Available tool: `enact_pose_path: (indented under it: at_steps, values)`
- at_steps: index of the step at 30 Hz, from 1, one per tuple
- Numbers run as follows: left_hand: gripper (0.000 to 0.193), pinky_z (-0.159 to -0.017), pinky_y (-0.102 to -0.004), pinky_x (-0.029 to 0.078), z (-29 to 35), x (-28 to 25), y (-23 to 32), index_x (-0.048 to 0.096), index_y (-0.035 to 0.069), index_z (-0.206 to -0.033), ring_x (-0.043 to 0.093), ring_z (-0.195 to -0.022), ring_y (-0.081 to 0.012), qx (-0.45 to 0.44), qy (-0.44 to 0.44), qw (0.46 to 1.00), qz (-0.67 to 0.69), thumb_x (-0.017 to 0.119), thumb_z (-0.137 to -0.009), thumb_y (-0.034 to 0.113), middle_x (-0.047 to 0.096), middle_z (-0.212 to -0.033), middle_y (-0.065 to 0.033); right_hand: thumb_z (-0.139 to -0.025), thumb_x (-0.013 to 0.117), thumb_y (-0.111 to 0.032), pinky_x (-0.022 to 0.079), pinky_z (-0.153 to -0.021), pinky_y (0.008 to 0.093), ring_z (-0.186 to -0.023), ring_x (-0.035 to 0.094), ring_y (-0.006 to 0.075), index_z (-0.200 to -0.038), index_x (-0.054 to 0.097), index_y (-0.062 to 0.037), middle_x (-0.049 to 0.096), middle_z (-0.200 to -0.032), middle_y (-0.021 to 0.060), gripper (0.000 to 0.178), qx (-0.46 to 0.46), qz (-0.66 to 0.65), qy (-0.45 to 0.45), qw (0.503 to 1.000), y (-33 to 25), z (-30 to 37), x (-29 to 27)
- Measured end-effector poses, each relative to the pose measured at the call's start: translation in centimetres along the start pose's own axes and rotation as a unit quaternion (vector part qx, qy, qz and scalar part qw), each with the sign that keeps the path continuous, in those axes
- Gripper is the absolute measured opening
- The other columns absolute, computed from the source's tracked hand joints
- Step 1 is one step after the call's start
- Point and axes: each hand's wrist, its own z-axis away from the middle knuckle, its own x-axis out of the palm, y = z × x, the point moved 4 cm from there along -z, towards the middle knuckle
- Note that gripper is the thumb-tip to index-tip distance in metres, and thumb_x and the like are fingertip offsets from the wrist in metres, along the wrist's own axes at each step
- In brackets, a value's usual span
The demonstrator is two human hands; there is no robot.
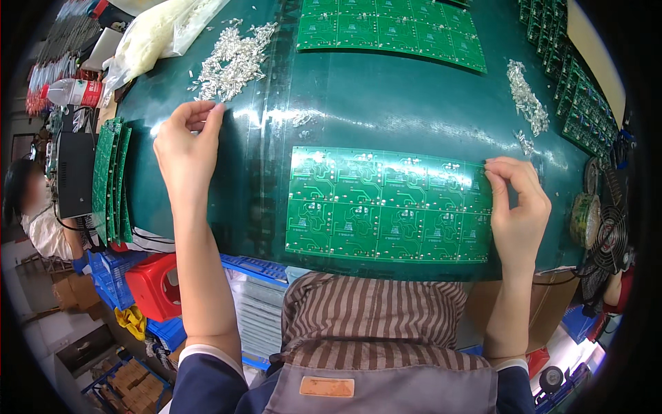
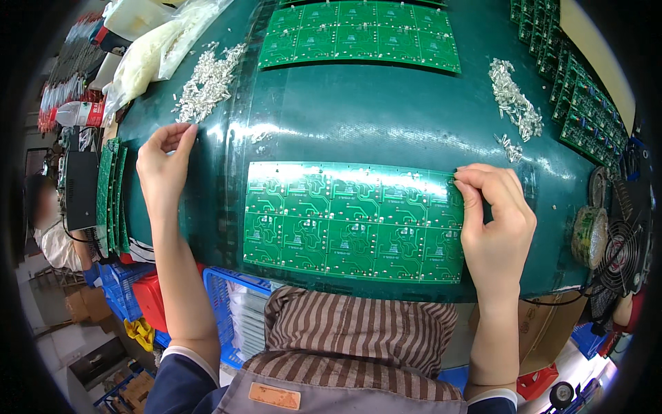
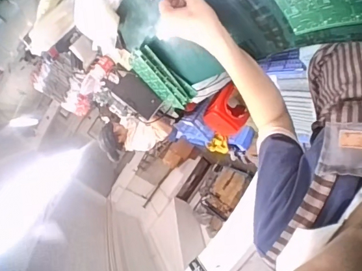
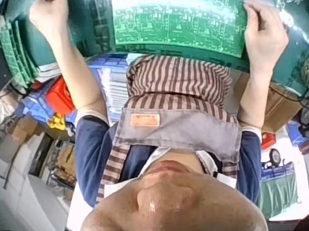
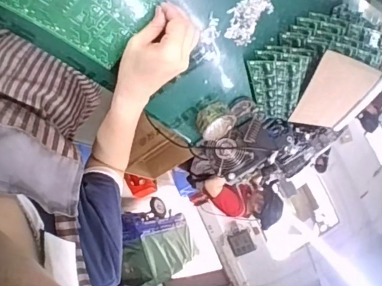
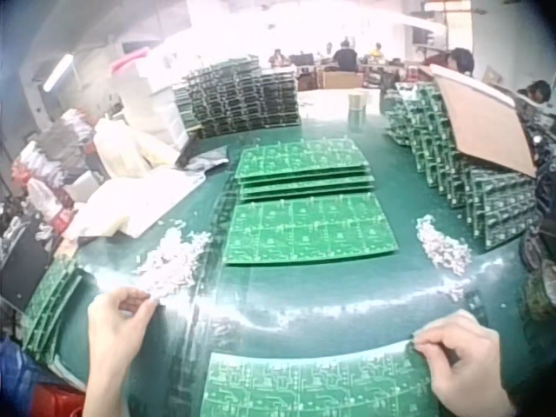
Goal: The person inserts electronic components into circuit boards by hand and stacks the assembled circuit boards onto a pile on the workbench.
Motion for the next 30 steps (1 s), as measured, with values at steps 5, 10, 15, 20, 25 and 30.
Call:
enact_pose_path:
  at_steps: [5,10,15,20,25,30]
  values:
    - [0.023,-0.069,-0.0263,0.053,-1.2,1.2,-0.2,0.075,0.000,-0.096,0.066,-0.072,-0.0112,0.004,-0.027,0.999,0.028,0.077,-0.086,0.021,0.073,-0.080,-0.0076,-0.083,0.069,0.007,0.053,-0.076,0.0321,-0.084,0.068,0.0270,-0.091,0.069,0.0029,0.072,-0.092,0.0139,0.009,-0.016,0.028,0.007,0.999,-0.1,-0.1,-0.5]
    - [0.022,-0.071,-0.0256,0.052,-2.5,1.2,-2.4,0.074,-0.002,-0.097,0.065,-0.074,-0.0103,0.056,-0.064,0.995,0.050,0.076,-0.087,0.017,0.072,-0.080,-0.0070,-0.083,0.070,0.002,0.052,-0.072,0.0284,-0.076,0.067,0.0185,-0.099,0.073,0.0017,0.073,-0.089,0.0124,0.016,0.089,-0.098,-0.041,0.990,2.4,-0.9,-1.2]
    - [0.019,-0.077,-0.0290,0.053,-2.3,0.3,-1.4,0.072,-0.001,-0.098,0.068,-0.078,-0.0149,0.093,-0.051,0.994,-0.041,0.072,-0.090,0.017,0.073,-0.084,-0.0094,-0.085,0.072,-0.006,0.050,-0.066,0.0304,-0.067,0.059,0.0163,-0.097,0.072,-0.0022,0.071,-0.086,0.0097,0.013,0.110,0.050,-0.008,0.993,5.5,-3.7,-2.9]
    - [0.015,-0.080,-0.0308,0.053,-1.6,-0.5,1.0,0.072,0.000,-0.098,0.071,-0.083,-0.0181,0.083,-0.080,0.991,-0.071,0.070,-0.090,0.013,0.074,-0.086,-0.0120,-0.085,0.071,-0.007,0.050,-0.072,0.0357,-0.077,0.061,0.0227,-0.091,0.068,-0.0023,0.066,-0.083,0.0098,0.008,0.080,0.078,-0.043,0.993,5.3,-4.5,-2.3]
    - [0.014,-0.080,-0.0336,0.053,-1.1,0.1,1.9,0.074,0.001,-0.099,0.072,-0.085,-0.0233,0.163,-0.077,0.982,-0.059,0.070,-0.089,0.010,0.074,-0.090,-0.0133,-0.088,0.065,-0.001,0.050,-0.075,0.0391,-0.081,0.062,0.0285,-0.088,0.062,-0.0023,0.064,-0.083,0.0121,0.003,0.005,0.120,-0.004,0.993,4.8,-3.5,-1.8]
    - [0.015,-0.080,-0.0353,0.052,0.1,1.1,2.2,0.075,0.003,-0.101,0.069,-0.087,-0.0315,0.241,-0.031,0.965,-0.098,0.064,-0.090,0.004,0.071,-0.097,-0.0141,-0.088,0.065,0.001,0.051,-0.070,0.0369,-0.076,0.063,0.0296,-0.088,0.063,-0.0014,0.065,-0.084,0.0125,0.003,0.075,-0.025,-0.008,0.997,1.0,-1.1,-1.8]
